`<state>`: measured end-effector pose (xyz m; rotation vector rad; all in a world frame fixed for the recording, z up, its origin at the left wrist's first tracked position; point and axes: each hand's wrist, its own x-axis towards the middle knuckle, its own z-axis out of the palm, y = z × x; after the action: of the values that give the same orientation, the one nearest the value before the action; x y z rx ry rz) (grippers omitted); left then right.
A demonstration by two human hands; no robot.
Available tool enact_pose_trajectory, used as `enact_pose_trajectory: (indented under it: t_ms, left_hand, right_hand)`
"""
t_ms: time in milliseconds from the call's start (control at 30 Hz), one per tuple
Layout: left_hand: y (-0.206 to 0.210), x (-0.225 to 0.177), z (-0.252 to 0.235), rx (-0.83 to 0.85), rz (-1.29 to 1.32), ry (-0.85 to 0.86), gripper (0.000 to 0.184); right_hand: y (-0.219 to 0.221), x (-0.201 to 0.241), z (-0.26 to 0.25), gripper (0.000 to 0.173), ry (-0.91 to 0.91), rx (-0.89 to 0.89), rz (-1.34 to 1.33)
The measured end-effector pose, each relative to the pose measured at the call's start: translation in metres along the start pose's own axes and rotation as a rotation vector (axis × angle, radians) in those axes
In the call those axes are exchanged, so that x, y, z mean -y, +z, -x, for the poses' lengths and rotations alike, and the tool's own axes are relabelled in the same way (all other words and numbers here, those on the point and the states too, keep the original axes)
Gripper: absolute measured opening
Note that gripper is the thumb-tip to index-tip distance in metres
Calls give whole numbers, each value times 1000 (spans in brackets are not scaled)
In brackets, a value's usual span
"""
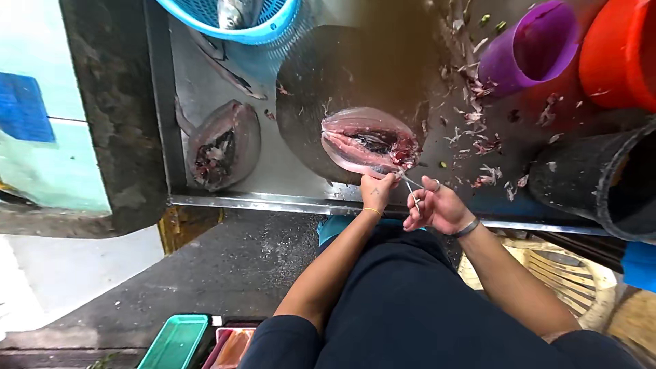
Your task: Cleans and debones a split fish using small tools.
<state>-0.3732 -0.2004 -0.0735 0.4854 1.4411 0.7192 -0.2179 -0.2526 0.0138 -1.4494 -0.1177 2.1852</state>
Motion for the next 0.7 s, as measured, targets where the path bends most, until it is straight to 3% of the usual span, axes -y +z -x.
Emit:
enact_pose_trajectory:
  t_ms: [100, 167, 233, 267, 333, 433, 533, 700]
  left_hand:
    - [0, 0, -3, 2, -36, 11, 34]
    - [-2, -1, -5, -3, -77, 7, 30]
    - [-1, -1, -4, -8, -92, -1, 30]
    - [-1, -2, -4, 0, -79, -2, 33]
    - [-1, -1, -1, 24, -49, -5, 40]
    - [0, -4, -4, 39, -2, 11, 44]
    - [-3, 5, -2, 36, -20, 15, 45]
    - [-3, 4, -6, 12, -116, 32, 40]
  right_hand:
    - [6, -6, -7, 55, -59, -210, 28]
    - [18, 2, 9, 41, -262, -290, 291]
    - [21, 11, 27, 22, -505, -227, 463]
    - [19, 16, 31, 23, -517, -155, 378]
    - [15, 17, 30, 53, -314, -71, 120]
    - [10, 12, 11, 81, -108, -20, 65]
    - [5, -1, -1, 79, 56, -52, -44]
    - [13, -2, -4, 58, -45, -272, -32]
